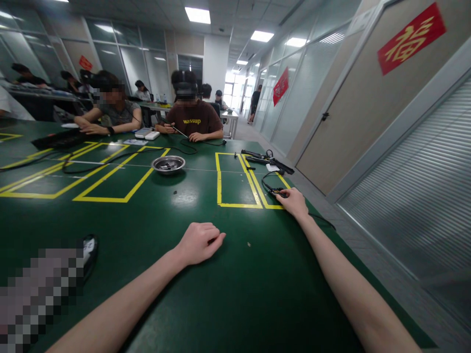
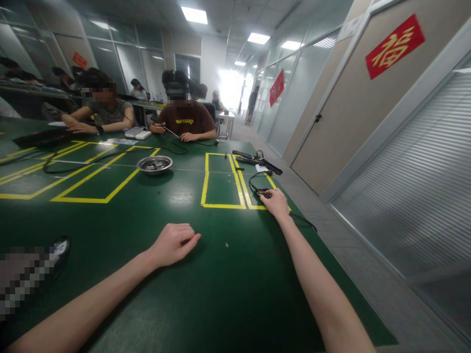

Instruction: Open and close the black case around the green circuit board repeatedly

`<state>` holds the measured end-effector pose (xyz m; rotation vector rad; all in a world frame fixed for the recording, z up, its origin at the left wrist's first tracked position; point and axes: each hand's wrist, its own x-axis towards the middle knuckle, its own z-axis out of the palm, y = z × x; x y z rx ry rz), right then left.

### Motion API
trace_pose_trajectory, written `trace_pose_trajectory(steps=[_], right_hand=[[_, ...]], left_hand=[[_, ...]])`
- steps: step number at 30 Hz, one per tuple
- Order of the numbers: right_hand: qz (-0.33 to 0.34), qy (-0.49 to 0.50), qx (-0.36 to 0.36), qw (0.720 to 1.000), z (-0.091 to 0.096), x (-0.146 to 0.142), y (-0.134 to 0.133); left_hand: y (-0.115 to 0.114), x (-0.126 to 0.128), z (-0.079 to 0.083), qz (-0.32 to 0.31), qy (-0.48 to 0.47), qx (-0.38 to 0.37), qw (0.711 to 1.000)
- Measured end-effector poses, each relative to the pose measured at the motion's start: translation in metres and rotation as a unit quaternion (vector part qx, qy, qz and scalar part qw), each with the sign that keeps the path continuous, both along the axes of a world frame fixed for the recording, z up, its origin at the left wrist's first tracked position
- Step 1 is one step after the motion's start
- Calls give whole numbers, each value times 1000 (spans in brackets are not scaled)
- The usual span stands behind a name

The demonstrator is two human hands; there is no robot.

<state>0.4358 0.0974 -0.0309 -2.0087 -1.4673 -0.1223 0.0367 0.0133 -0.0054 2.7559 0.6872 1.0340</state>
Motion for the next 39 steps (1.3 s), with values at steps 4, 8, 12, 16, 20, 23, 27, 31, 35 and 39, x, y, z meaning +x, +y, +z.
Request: trace_pose_trajectory(steps=[4,8,12,16,20,23,27,31,35,39], right_hand=[[9,-14,0,1000,5,-2,-4],[16,-13,5,1000,8,-5,-7],[16,-12,5,1000,7,-6,-7],[12,-18,1,1000,7,-5,-7],[-2,-13,-8,1000,10,-4,-7],[-19,5,-27,999,11,-4,-7],[-17,10,-27,999,11,-2,-6],[-13,8,-24,1000,12,-1,-6],[-19,15,-50,998,16,-3,-7],[21,-37,-97,994,23,-4,-8]], left_hand=[[0,0,0,3,1,5,1000],[1,0,-1,3,3,13,1000],[2,0,-1,4,2,11,1000],[2,-1,0,2,-2,9,1000],[1,-1,0,2,-4,5,1000],[1,-1,-1,6,-4,8,1000],[2,0,-1,11,-3,6,1000],[2,-1,-2,4,-6,-11,1000],[2,-1,-1,8,-4,-5,1000],[2,-2,-1,14,-1,5,1000]])
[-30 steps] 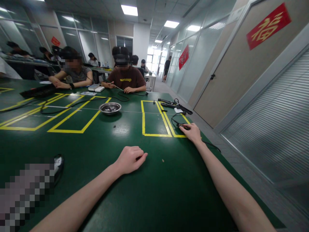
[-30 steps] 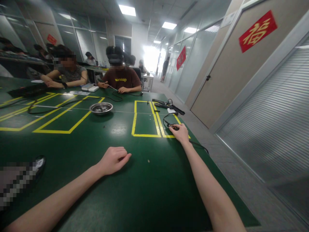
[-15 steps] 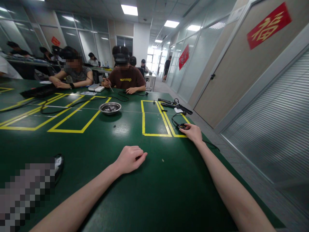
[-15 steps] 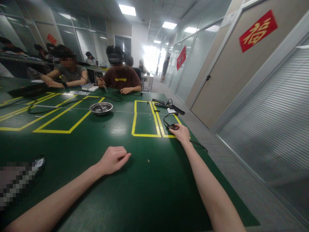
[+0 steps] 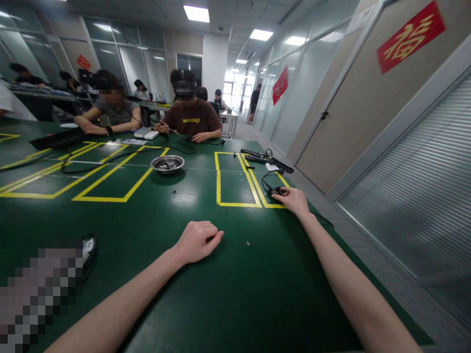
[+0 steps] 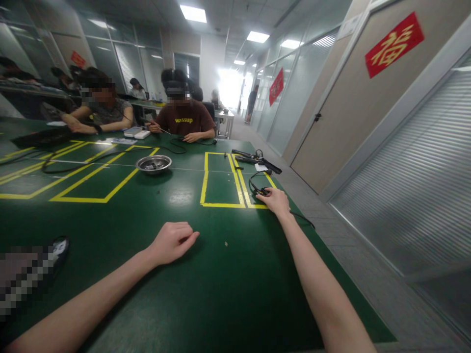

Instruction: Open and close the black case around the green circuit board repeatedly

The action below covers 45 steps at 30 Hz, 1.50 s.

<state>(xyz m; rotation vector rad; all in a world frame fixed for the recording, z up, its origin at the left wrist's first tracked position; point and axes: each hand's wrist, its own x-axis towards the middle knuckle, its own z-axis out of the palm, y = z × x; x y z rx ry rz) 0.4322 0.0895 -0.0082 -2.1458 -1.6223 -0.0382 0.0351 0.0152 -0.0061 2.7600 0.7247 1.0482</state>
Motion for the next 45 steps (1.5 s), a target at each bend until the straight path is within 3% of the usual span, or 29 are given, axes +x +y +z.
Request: trace_pose_trajectory(steps=[5,11,18,25,32,40,45], right_hand=[[59,-49,-24,997,4,2,1],[80,-51,-35,995,4,4,3],[41,-29,-17,999,9,5,0],[-67,8,41,997,4,10,0],[-41,84,-8,996,-5,11,0],[5,220,14,975,22,-1,-4],[63,305,16,950,47,-31,-7]], left_hand=[[0,-2,1,2,-1,-4,1000],[0,-3,2,-2,-5,-7,1000],[0,-3,2,-3,-5,-8,1000],[2,-3,-1,5,2,-5,1000],[0,-2,1,4,12,-36,999],[1,-2,1,4,7,-50,999],[1,-1,1,9,10,-41,999]])
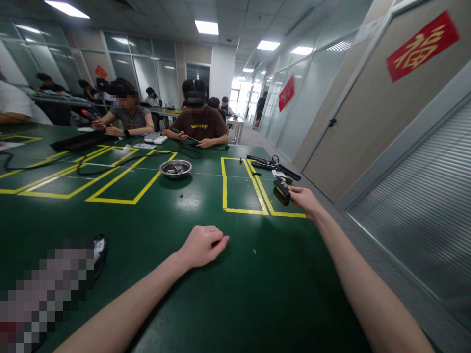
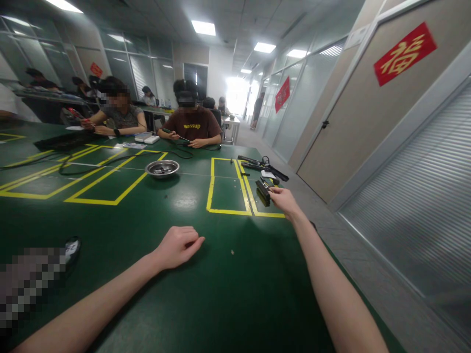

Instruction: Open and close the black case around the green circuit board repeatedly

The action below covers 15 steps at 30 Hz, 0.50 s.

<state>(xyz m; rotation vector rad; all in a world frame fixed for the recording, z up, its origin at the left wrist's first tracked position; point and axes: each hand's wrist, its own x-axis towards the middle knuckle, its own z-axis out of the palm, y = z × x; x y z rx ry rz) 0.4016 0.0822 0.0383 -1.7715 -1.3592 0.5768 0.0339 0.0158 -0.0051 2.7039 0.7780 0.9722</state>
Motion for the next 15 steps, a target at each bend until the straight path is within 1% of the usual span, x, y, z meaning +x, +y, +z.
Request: trace_pose_trajectory(steps=[2,3,5,9,10,12,14,15], right_hand=[[44,22,2,999,6,-24,-4],[98,45,1,994,7,-39,-6],[203,62,-1,977,5,-71,-14],[358,28,-34,933,-7,-135,-41],[393,10,-34,919,-10,-147,-50],[442,-49,-14,895,-14,-164,-67],[472,-141,7,870,-14,-172,-83],[475,-191,18,859,-13,-173,-89]], left_hand=[[0,0,1,9,-5,7,1000],[0,0,1,16,-13,11,1000],[0,-1,3,37,-42,28,998],[2,-6,8,73,-118,80,987],[3,-8,10,72,-130,90,985],[5,-11,13,57,-131,92,985],[6,-13,14,21,-97,62,993],[6,-14,14,-1,-67,39,997]])
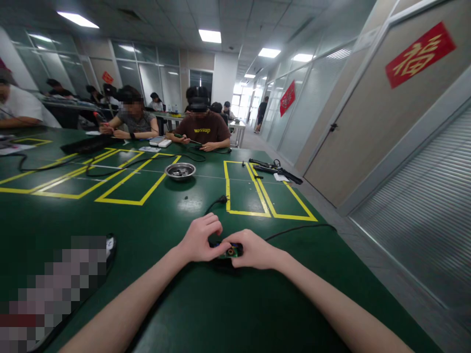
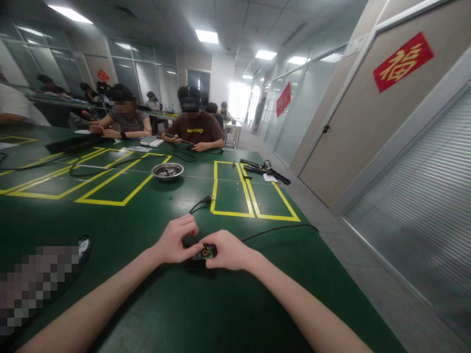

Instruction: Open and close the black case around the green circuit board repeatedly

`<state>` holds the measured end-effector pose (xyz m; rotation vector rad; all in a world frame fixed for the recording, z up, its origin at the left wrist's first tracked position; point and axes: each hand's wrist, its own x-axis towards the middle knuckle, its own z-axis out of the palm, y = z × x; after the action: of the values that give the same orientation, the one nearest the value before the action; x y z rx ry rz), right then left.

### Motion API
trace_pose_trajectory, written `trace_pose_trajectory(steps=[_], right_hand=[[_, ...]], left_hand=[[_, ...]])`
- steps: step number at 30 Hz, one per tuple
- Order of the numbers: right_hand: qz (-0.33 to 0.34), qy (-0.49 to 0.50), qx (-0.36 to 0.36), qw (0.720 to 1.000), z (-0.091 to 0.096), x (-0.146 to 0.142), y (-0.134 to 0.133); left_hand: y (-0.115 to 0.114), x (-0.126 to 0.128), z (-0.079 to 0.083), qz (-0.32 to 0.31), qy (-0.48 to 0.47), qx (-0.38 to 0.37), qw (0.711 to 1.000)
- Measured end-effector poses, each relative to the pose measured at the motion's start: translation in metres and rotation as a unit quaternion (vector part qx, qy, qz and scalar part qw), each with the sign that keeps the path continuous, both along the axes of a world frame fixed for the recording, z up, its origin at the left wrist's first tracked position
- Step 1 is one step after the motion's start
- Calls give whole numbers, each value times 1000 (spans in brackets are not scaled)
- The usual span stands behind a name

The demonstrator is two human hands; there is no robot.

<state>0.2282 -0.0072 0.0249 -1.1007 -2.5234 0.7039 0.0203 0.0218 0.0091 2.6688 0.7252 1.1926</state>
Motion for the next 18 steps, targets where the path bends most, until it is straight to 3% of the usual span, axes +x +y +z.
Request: trace_pose_trajectory(steps=[5,13,18], right_hand=[[-13,-119,85,989,-2,13,-16],[-99,-9,61,993,1,51,-24],[-98,41,35,994,-3,60,-19]], left_hand=[[-3,8,-5,-68,135,-82,985],[-5,5,1,-12,190,-182,965],[-6,2,10,26,215,-202,955]])
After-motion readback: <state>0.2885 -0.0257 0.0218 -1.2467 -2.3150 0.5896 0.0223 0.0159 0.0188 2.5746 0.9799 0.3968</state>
